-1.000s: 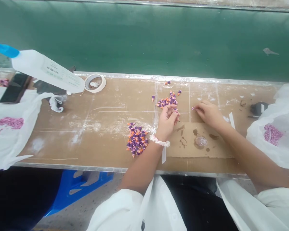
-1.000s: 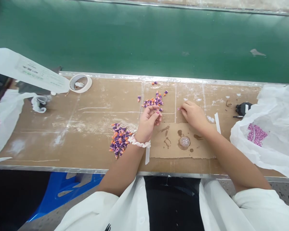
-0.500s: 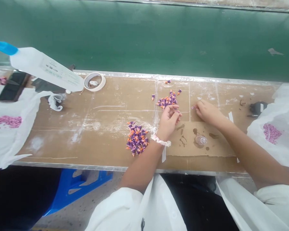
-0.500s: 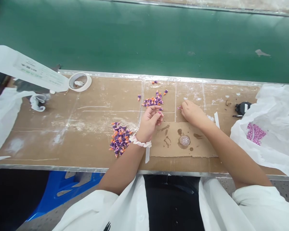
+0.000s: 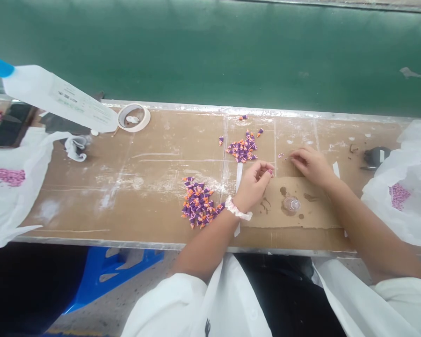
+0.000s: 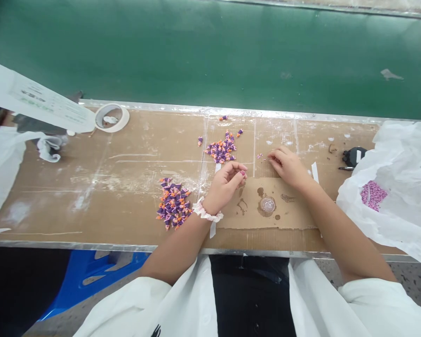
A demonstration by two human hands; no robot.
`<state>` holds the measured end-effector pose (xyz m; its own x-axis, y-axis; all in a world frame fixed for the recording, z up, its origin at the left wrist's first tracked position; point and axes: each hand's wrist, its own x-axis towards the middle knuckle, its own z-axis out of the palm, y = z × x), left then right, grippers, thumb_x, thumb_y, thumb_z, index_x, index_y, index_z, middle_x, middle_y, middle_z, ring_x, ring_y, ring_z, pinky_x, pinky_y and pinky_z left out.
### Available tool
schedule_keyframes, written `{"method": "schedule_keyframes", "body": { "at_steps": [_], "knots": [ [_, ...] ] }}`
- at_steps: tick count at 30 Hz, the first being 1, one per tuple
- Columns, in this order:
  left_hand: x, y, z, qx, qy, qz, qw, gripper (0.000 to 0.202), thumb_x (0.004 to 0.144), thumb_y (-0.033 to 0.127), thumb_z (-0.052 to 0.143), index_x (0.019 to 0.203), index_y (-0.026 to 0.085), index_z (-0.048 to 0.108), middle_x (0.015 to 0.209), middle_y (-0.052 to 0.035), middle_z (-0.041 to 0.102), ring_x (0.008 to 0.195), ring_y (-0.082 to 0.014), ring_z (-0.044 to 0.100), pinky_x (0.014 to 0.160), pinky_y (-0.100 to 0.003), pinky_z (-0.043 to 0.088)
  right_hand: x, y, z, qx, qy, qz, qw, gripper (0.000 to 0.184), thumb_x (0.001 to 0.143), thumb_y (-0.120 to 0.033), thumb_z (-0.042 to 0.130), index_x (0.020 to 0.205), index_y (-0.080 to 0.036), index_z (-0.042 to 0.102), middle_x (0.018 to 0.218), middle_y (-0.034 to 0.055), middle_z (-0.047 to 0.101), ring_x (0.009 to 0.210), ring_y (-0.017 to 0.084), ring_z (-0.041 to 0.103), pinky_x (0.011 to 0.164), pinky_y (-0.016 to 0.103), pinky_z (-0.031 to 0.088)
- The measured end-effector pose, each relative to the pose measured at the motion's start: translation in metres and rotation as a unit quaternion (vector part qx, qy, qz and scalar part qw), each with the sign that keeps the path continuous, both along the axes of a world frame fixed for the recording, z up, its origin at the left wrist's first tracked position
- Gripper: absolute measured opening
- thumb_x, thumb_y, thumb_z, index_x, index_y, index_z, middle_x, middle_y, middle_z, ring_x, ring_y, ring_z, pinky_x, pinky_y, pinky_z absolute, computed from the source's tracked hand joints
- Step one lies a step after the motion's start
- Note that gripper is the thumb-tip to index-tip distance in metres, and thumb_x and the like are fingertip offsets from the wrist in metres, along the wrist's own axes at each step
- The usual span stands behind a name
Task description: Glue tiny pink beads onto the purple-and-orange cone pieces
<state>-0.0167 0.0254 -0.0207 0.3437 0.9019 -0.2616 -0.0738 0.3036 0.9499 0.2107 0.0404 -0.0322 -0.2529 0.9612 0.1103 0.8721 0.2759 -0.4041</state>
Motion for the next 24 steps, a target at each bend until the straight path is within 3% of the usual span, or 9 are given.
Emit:
{"method": "schedule_keyframes", "body": {
  "at_steps": [6,12,16,24],
  "knots": [
    [-0.001,0.001,0.001,0.004,0.014,-0.006,1.0,0.005,0.085,0.018,0.055,0.088,0.018,0.059,0.076,0.001,0.057,0.066,-0.0087,0.05,0.064,-0.022,0.043,-0.01,0.004,-0.001,0.005,-0.036,0.03,0.999,0.025,0.096,-0.026,0.042,0.094,-0.022,0.066,0.097,0.0093,0.067,0.089,0.023,0.063,0.077,0.037,0.051],
    [-0.001,0.0,0.0,0.009,0.014,-0.007,1.0,0.005,0.084,0.018,0.056,0.088,0.018,0.059,0.074,0.0018,0.056,0.064,-0.0085,0.048,0.064,-0.022,0.042,-0.018,0.011,-0.001,0.007,-0.122,0.05,0.991,0.025,0.092,-0.018,0.04,0.083,-0.019,0.063,0.088,0.0132,0.063,0.081,0.025,0.058,0.062,0.034,0.042],
    [0.0,0.0,0.0,0.014,0.019,-0.008,1.0,0.005,0.084,0.018,0.055,0.088,0.018,0.059,0.076,0.0014,0.057,0.066,-0.0087,0.05,0.065,-0.023,0.043,-0.021,0.016,0.0,0.003,-0.164,0.072,0.984,0.021,0.089,-0.013,0.041,0.079,-0.018,0.06,0.085,0.0148,0.062,0.079,0.025,0.056,0.06,0.033,0.038],
    [0.002,0.0,0.002,0.024,0.028,-0.014,0.999,0.004,0.084,0.018,0.056,0.086,0.017,0.06,0.075,0.0017,0.056,0.065,-0.0082,0.049,0.065,-0.022,0.042,-0.012,0.016,0.0,-0.005,-0.186,0.072,0.98,0.02,0.092,-0.017,0.039,0.088,-0.017,0.058,0.09,0.0152,0.062,0.082,0.025,0.056,0.058,0.032,0.036]
  ]
}}
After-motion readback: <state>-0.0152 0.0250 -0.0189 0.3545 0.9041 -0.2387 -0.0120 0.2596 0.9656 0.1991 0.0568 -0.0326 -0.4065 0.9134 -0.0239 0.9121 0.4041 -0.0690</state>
